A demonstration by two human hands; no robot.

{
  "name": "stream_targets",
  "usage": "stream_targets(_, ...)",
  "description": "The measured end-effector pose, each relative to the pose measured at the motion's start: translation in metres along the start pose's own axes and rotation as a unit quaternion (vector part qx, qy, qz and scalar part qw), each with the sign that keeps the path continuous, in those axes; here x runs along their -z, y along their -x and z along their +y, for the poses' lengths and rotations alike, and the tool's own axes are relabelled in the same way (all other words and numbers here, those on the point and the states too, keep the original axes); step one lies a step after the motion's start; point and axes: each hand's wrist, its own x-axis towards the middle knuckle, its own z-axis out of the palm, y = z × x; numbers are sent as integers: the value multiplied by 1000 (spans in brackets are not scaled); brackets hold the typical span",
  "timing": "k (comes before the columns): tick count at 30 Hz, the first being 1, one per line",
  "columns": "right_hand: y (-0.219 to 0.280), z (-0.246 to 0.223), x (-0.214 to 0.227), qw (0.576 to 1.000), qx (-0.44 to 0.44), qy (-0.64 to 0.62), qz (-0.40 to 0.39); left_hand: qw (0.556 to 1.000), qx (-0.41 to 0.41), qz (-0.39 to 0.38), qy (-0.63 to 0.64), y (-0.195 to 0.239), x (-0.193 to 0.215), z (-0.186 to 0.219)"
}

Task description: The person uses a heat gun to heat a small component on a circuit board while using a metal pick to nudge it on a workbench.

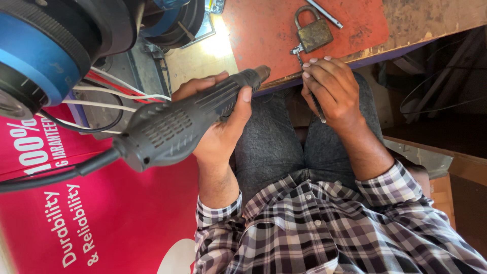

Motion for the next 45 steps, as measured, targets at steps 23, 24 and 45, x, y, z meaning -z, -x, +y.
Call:
stream_targets(23,0,-6,-1,999,-24,-16,21,999,-21,28,32,20,14,-13)
stream_targets(24,0,-5,-1,999,-25,-19,23,999,-21,29,32,20,14,-12)
stream_targets(45,-12,-10,11,1000,-30,-1,2,996,-71,58,20,20,27,-23)
